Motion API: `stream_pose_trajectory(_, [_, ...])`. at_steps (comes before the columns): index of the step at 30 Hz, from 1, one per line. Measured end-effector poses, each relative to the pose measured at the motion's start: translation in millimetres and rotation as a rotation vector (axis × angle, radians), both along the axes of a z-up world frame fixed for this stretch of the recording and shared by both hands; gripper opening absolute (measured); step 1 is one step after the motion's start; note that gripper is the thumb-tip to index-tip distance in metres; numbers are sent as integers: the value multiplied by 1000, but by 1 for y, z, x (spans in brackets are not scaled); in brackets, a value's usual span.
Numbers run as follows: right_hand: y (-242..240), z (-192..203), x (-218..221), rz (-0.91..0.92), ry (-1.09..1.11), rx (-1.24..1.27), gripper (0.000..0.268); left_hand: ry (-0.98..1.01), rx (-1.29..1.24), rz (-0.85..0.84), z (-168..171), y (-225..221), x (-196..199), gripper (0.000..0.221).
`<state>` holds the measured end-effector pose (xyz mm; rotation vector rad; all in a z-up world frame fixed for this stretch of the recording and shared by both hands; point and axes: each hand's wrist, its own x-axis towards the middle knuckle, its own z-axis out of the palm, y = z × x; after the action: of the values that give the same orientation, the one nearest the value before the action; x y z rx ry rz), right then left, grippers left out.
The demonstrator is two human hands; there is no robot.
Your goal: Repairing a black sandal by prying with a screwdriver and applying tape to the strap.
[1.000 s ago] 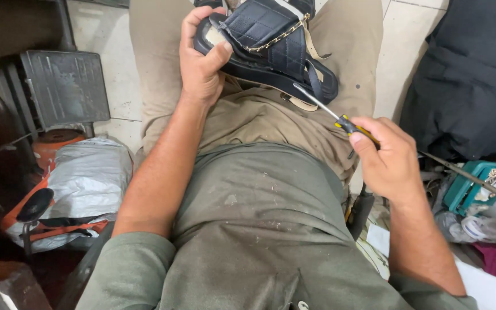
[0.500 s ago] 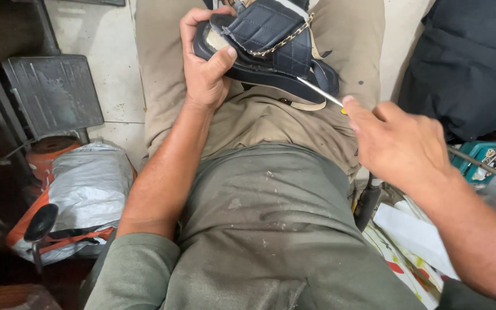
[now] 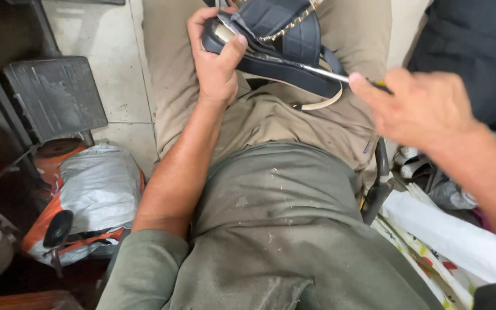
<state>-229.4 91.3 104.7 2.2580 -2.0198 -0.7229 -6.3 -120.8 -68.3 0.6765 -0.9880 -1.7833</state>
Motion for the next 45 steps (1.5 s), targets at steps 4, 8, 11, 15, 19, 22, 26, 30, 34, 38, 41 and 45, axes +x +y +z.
stream_pose_trajectory(4, [-25, 6, 27, -502, -443, 10, 44, -87, -9, 40, -6, 0, -1, 46])
stream_pose_trajectory(8, [-15, -25, 67, -1531, -1194, 46, 37, -139, -73, 20, 5, -8, 0, 47])
stream_pose_trajectory(11, [1, -27, 7, 37, -158, -195, 49, -203, -45, 25, -1, -4, 4, 47])
stream_pose_trajectory(15, [-12, -20, 31, 51, -65, -123, 53, -143, -40, 13, -2, -4, 7, 48])
stream_pose_trajectory(19, [-20, -28, 58, -1283, -1103, 20, 35, -199, -48, 53, 5, -7, 2, 48])
stream_pose_trajectory(22, [-8, -37, 32, -533, -577, -131, 44, -216, -44, 22, -1, -7, 9, 49])
stream_pose_trajectory(26, [-21, -29, 60, -692, -866, -189, 31, -232, -49, 33, 1, -6, 10, 47])
stream_pose_trajectory(30, [-45, -19, 89, -1748, -1279, -35, 36, -232, -30, 16, 5, -12, 9, 50])
stream_pose_trajectory(34, [-32, -35, 81, -485, -375, -128, 49, -213, -81, -17, 9, -9, 12, 50])
stream_pose_trajectory(38, [-54, -23, 60, -355, -383, 133, 50, -267, -102, -60, 20, -10, 19, 49])
stream_pose_trajectory(41, [-87, -2, 36, -539, -449, 395, 47, -209, -64, -36, 11, -10, 14, 51])
stream_pose_trajectory(45, [-133, 12, 8, -589, -452, 667, 45, -256, -97, -31, 7, -14, 11, 49])
